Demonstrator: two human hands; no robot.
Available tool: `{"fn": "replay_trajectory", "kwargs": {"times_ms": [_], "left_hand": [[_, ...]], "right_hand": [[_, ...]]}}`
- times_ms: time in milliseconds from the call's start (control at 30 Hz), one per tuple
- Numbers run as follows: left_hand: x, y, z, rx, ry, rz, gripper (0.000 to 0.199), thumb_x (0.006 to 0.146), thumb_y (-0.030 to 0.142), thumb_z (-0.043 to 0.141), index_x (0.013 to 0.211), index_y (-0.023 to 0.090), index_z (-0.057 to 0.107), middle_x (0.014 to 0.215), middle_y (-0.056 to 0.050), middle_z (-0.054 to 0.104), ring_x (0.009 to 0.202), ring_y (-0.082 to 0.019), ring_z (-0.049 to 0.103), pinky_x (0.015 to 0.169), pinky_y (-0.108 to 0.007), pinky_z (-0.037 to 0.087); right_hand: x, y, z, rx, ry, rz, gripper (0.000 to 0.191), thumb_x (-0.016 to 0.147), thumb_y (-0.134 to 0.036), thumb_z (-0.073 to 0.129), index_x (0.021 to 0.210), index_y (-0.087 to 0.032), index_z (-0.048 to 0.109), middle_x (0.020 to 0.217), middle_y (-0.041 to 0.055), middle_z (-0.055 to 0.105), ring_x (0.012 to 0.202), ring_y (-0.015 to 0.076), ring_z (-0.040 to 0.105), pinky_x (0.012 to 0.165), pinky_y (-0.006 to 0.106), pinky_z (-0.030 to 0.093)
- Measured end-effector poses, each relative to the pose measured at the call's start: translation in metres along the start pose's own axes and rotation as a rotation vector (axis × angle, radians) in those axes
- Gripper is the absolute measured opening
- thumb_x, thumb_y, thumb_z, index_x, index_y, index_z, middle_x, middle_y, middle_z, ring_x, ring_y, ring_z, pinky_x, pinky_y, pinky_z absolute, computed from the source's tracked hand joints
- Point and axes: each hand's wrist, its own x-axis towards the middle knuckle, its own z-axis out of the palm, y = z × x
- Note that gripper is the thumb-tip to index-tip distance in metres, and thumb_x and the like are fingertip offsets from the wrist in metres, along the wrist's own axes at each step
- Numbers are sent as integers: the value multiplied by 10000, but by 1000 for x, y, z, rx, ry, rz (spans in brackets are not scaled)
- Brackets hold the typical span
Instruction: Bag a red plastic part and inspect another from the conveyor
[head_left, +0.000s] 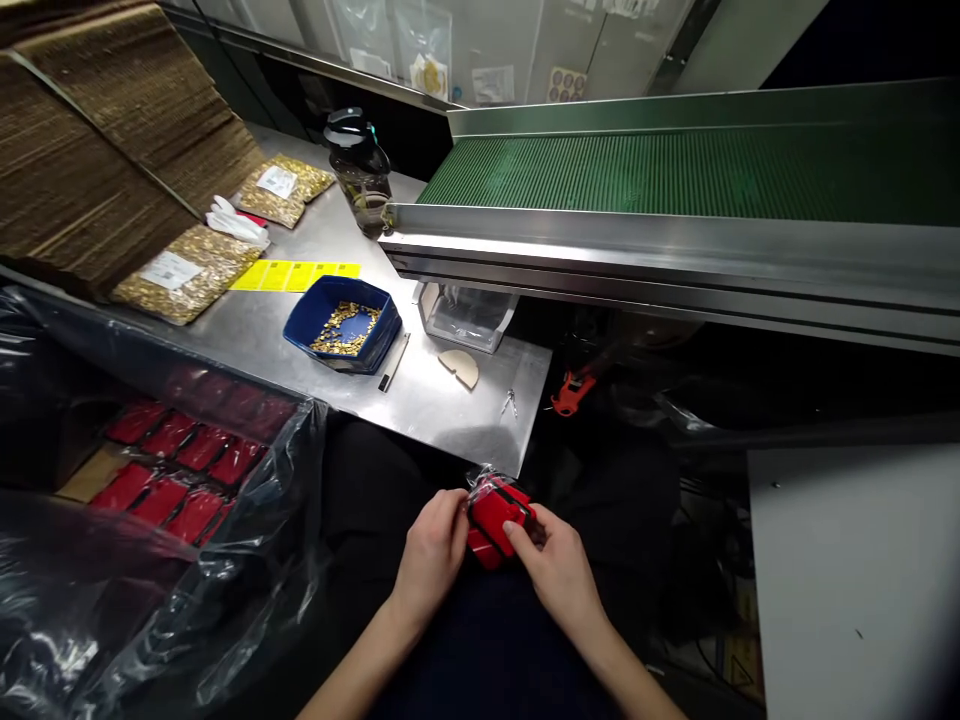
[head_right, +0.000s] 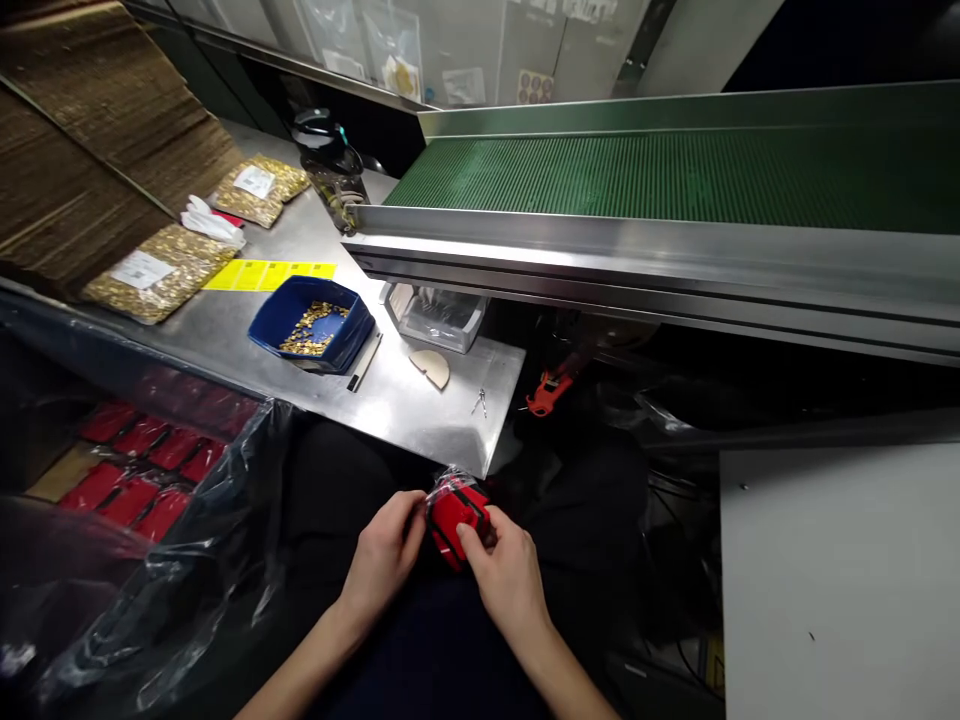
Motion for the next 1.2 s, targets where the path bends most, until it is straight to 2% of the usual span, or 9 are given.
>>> {"fn": "replay_trajectory", "kwargs": {"times_ms": [100,167,233,300,500,600,767,1000,1200], "left_hand": [[0,6,-1,37,6,60,131,1032,231,507,1095,227,622,966,-47,666,873,-210,657,805,-344,534],[0,12,-2,48,14,105,136,1035,204,502,1105,228,617,997,-51,668,904,-201,661,831,-336,545],[-2,17,-1,56,14,151,155,1036,179,494,1117,231,616,1033,-55,669,944,-194,661,863,-326,551],[-4,21,3,72,4,188,163,1033,168,502,1125,236,618,1030,-51,668,948,-194,654,863,-322,552],[-5,25,14,152,2,173,141,1025,152,493,1096,214,599,959,-54,644,872,-220,620,782,-362,545],[-4,23,13,181,12,140,130,1021,149,486,1052,208,598,935,-56,635,850,-236,610,757,-385,535],[-5,24,8,135,18,164,138,1016,150,507,1090,220,601,983,-61,669,904,-226,646,813,-372,555],[-5,33,10,25,7,223,152,1022,156,493,1101,241,591,1001,-72,673,938,-228,649,856,-371,550],[-10,39,10,-148,-233,68,125,1043,229,472,1043,234,597,925,-47,639,808,-193,618,742,-314,514]], "right_hand": [[-4,3,2,140,-46,-39,280,960,-414,601,1110,-208,715,956,66,791,849,245,739,713,287,536],[-5,2,1,96,-115,-66,264,950,-367,610,1134,-210,714,919,49,784,776,223,720,683,282,521],[-3,-1,-3,-11,-172,-80,208,932,-328,623,1066,-217,736,796,17,754,637,190,661,612,273,482],[2,-2,-7,10,-174,-88,165,917,-324,646,980,-213,751,736,10,733,598,181,634,596,273,476],[15,8,0,434,-95,-109,326,941,-434,658,1144,-188,720,1065,92,776,979,270,734,884,361,579],[13,14,6,560,-52,-89,347,939,-458,670,1143,-179,709,1119,113,771,995,276,731,909,376,575],[6,15,5,508,9,-72,345,950,-475,641,1108,-175,704,1057,113,779,925,265,730,866,364,578],[6,6,-3,157,-142,-76,176,907,-361,661,911,-200,732,790,36,761,713,218,711,677,287,558],[20,8,-3,272,-16,-114,351,1001,-452,520,1163,-174,660,1076,106,773,958,244,742,875,327,583]]}}
